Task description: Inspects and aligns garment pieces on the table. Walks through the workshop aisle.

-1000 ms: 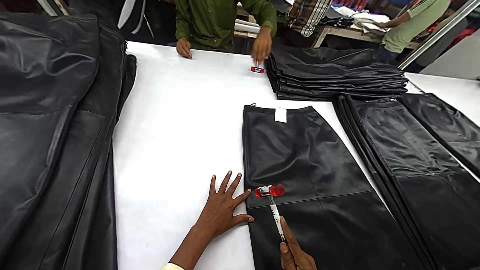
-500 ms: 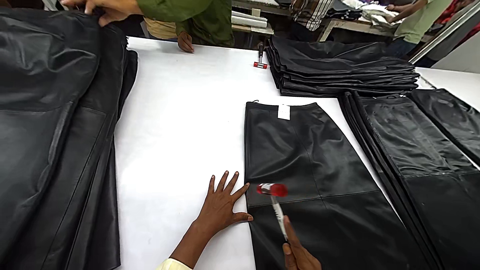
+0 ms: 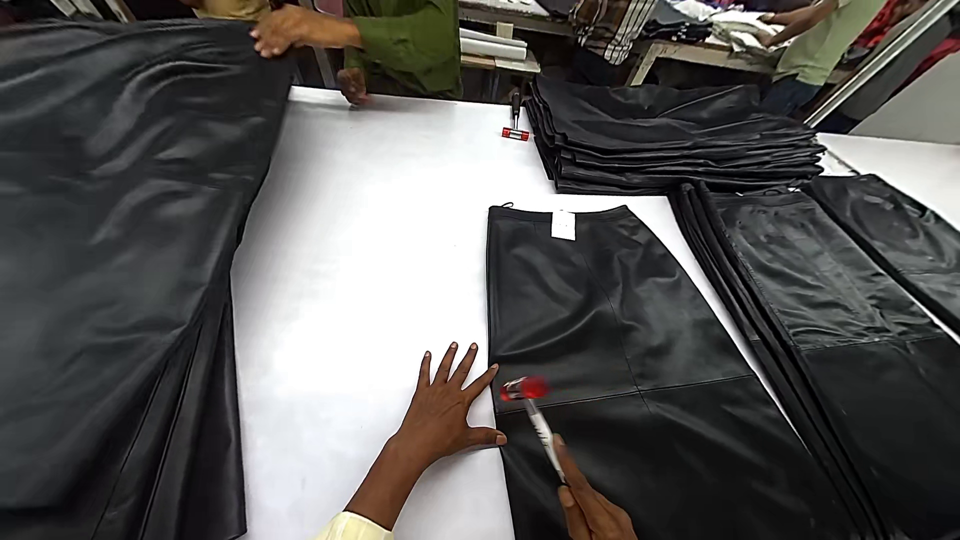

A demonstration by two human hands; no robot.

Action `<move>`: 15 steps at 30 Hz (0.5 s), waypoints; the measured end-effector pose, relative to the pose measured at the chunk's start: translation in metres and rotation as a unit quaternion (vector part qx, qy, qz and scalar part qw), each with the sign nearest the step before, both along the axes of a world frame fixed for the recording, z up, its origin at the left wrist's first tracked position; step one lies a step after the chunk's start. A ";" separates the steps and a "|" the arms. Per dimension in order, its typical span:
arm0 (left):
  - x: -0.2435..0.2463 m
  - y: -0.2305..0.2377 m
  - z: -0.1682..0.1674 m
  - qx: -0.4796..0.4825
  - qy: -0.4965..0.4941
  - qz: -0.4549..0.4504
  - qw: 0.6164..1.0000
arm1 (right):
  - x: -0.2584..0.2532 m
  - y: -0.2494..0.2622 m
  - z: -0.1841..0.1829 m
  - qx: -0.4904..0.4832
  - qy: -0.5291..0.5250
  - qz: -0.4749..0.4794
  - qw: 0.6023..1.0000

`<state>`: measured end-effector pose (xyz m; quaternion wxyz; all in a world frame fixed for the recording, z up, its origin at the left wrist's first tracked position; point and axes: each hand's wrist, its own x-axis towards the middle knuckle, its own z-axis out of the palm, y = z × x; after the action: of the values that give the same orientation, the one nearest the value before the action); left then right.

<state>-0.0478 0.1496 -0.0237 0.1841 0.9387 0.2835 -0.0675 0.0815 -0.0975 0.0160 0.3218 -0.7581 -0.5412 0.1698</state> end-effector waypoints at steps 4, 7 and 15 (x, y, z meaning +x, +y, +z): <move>-0.001 -0.003 0.003 -0.015 0.023 0.003 1.000 | -0.007 -0.014 -0.003 -0.014 -0.023 -0.008 1.000; 0.001 -0.002 0.006 -0.018 0.034 0.001 0.999 | 0.001 -0.016 -0.006 -0.034 -0.020 -0.002 0.999; 0.002 -0.001 0.008 -0.025 0.040 -0.001 0.999 | -0.012 -0.029 -0.006 -0.054 -0.011 0.013 0.998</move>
<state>-0.0462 0.1482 -0.0153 0.1955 0.9308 0.2878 -0.1119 0.0692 -0.1266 0.0099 0.2725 -0.7689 -0.5448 0.1945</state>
